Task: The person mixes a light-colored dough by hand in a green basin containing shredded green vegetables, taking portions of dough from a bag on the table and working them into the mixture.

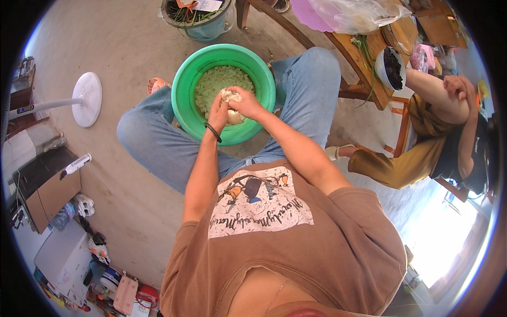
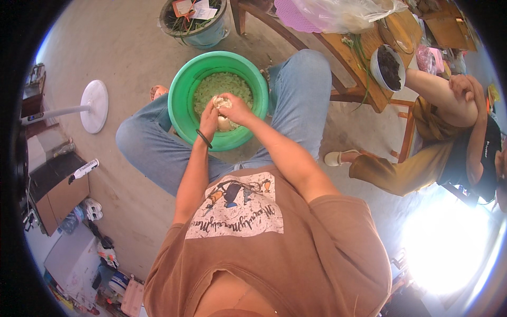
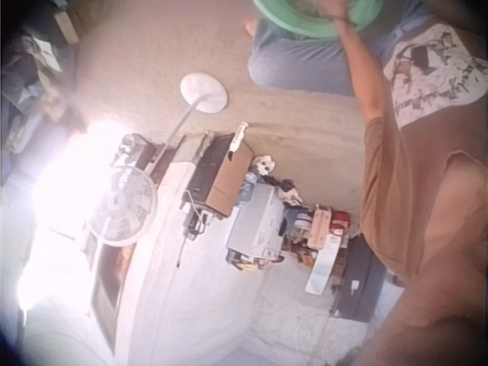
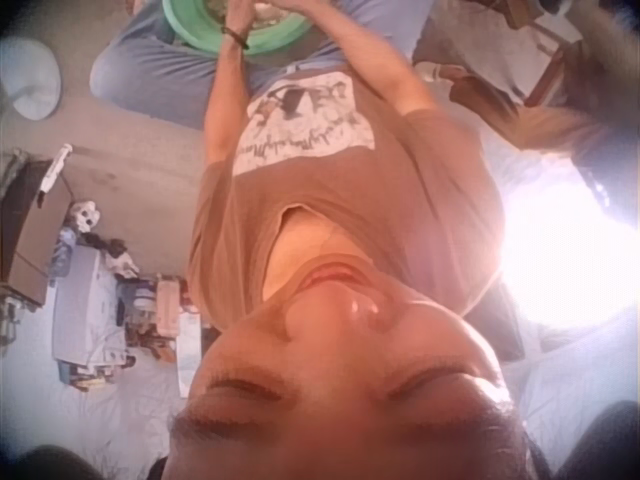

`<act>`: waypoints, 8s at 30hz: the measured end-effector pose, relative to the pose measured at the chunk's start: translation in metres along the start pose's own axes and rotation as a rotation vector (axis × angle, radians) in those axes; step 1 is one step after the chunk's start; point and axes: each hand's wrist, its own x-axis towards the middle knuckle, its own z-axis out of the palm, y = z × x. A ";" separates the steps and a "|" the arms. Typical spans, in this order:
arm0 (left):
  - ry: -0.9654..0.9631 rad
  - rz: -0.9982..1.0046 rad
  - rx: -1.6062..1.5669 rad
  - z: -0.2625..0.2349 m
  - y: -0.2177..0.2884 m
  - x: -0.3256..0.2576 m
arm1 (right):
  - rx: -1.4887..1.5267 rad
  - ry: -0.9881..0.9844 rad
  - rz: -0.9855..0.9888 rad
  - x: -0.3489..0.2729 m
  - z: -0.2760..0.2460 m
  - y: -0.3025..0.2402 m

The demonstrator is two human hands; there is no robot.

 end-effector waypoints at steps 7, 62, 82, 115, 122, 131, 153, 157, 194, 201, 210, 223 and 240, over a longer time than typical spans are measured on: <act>0.101 0.136 0.104 -0.010 -0.013 0.001 | -0.024 -0.003 0.139 0.000 -0.005 -0.006; 0.253 -0.300 -0.314 -0.003 0.002 0.000 | 0.565 0.125 0.465 0.000 -0.010 -0.020; -0.046 -0.185 -0.010 0.000 0.004 -0.009 | -0.262 -0.040 -0.147 -0.012 -0.003 -0.017; -0.095 -0.303 -0.094 -0.002 0.001 -0.012 | -0.541 -0.006 -0.215 -0.026 0.005 -0.008; 0.101 -0.290 -0.009 -0.009 -0.026 -0.008 | -0.746 -0.009 -0.311 -0.031 0.004 -0.015; -0.233 -0.300 -0.637 -0.017 0.020 -0.019 | 0.012 -0.266 -0.202 -0.011 0.003 -0.015; 0.059 -0.219 0.032 -0.003 -0.011 -0.015 | -0.617 0.028 -0.416 -0.028 0.001 0.007; 0.151 -0.121 0.322 -0.024 -0.062 -0.003 | -0.490 0.011 -0.336 -0.027 0.014 0.003; 0.388 0.139 0.798 -0.003 -0.002 -0.010 | -0.447 0.005 -0.023 0.004 -0.005 -0.038; 0.413 -0.056 0.900 -0.019 -0.015 -0.004 | -0.635 0.364 -0.646 -0.005 -0.077 -0.205; 0.329 -0.095 1.007 -0.030 -0.052 -0.003 | -0.781 0.949 -0.815 0.069 -0.285 -0.344; 0.071 -0.287 0.585 -0.019 -0.028 -0.002 | -1.425 0.285 0.115 0.052 -0.352 -0.301; 0.011 -0.303 0.529 -0.022 -0.045 0.002 | -0.704 0.444 0.187 0.007 -0.352 -0.338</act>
